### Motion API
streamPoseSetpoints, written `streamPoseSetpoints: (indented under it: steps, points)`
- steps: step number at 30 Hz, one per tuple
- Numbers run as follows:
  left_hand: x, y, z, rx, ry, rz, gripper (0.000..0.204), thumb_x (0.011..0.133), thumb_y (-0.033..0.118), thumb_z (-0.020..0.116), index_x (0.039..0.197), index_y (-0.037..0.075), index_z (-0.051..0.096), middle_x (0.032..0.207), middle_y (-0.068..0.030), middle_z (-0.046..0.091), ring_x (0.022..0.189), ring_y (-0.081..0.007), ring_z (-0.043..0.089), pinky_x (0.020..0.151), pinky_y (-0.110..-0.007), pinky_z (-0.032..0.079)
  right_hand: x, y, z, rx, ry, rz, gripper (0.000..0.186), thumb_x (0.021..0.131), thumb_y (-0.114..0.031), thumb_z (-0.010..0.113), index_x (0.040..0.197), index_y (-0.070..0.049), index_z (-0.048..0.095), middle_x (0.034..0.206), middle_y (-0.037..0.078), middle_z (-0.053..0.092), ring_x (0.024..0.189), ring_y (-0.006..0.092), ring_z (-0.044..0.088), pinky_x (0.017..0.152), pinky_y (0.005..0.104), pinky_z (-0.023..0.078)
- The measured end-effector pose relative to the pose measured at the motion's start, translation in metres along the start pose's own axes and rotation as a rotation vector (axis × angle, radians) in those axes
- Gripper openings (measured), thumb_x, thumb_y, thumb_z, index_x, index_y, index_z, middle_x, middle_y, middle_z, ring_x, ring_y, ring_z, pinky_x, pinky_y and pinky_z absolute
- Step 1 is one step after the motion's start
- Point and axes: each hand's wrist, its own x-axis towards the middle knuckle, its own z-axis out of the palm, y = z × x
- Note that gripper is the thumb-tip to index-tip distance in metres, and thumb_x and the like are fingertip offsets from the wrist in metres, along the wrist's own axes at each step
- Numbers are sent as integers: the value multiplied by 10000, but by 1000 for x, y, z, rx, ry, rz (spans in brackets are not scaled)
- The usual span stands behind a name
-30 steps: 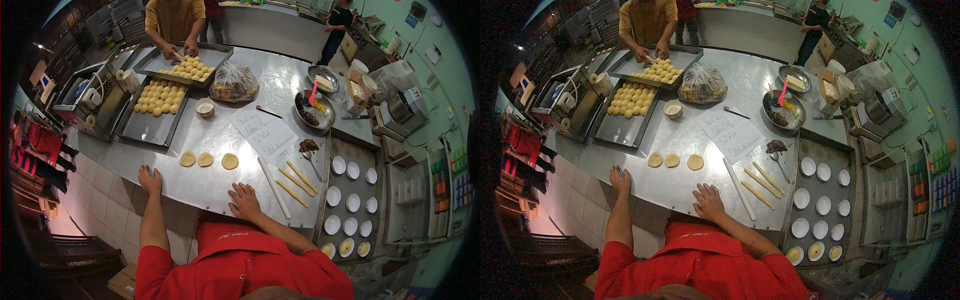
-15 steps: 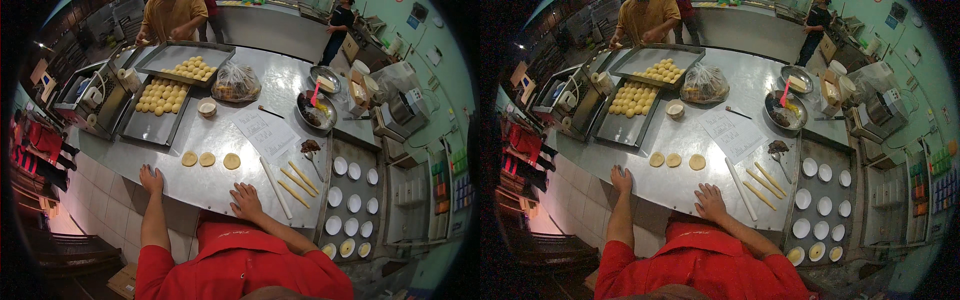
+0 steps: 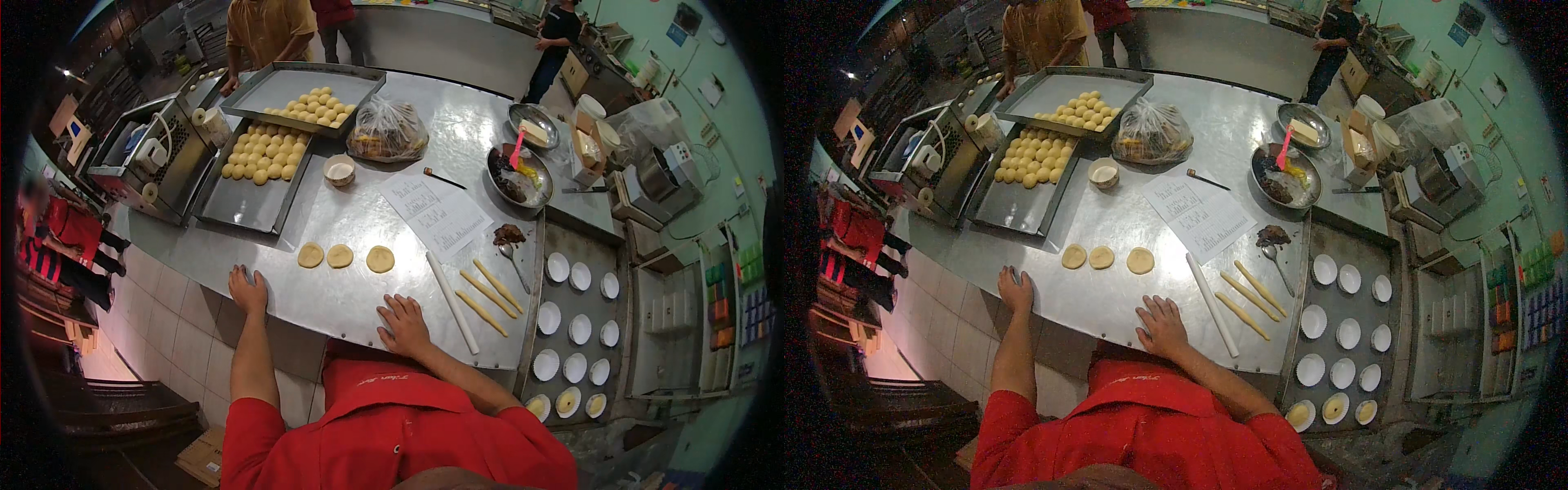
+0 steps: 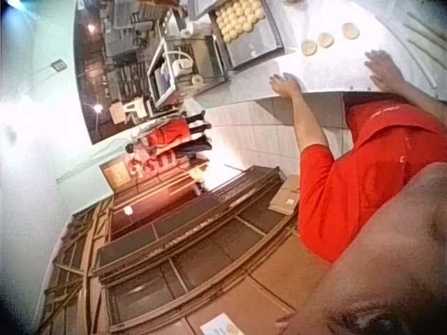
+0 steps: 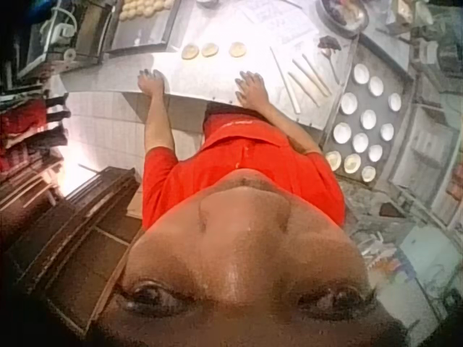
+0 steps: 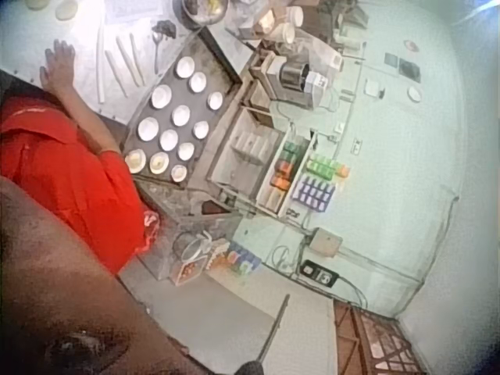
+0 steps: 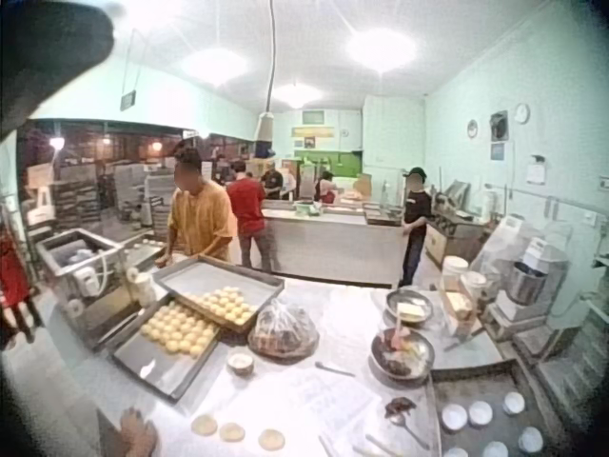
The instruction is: Shape dough balls into flat discs, add filling, and roll them into long cylinders.
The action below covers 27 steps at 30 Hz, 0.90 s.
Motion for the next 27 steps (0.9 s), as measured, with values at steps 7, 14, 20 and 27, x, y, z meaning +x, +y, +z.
streamPoseSetpoints:
  steps: [7, 14, 20, 27]
  points:
    - [1, -7, 6, 9, 15, 10, 482, 874, 280, 666, 1261, -5, 632, 1404, -181, 573, 1349, -373, 465, 1157, -470, 332, 1, 0, 1, 2, 6, -5, 488, 834, -290, 694, 1265, -79, 608, 1429, 180, 507, 1331, 384, 444, 1121, 565, 314]
    - [0, -5, 7, -5, 11, -8, 487, 873, 288, 665, 1269, 7, 631, 1415, -174, 567, 1369, -362, 448, 1167, -465, 318, 1, 1, 1, -3, -5, -4, 484, 838, -292, 688, 1264, -76, 612, 1428, 183, 506, 1333, 387, 443, 1126, 560, 311]
    - [1, 0, 1, -8, -18, -30, 482, 870, 284, 664, 1267, 13, 630, 1421, -172, 563, 1378, -361, 440, 1172, -462, 311, 1, 1, 0, 3, -41, 9, 496, 855, -302, 674, 1288, -70, 602, 1449, 190, 489, 1346, 390, 431, 1142, 563, 293]
    - [0, -4, 3, -19, 2, -15, 482, 862, 278, 672, 1262, 13, 633, 1419, -174, 563, 1372, -367, 444, 1165, -466, 321, 0, 1, 0, 13, -47, 6, 508, 863, -313, 673, 1299, -65, 594, 1457, 197, 482, 1350, 397, 428, 1145, 572, 291]
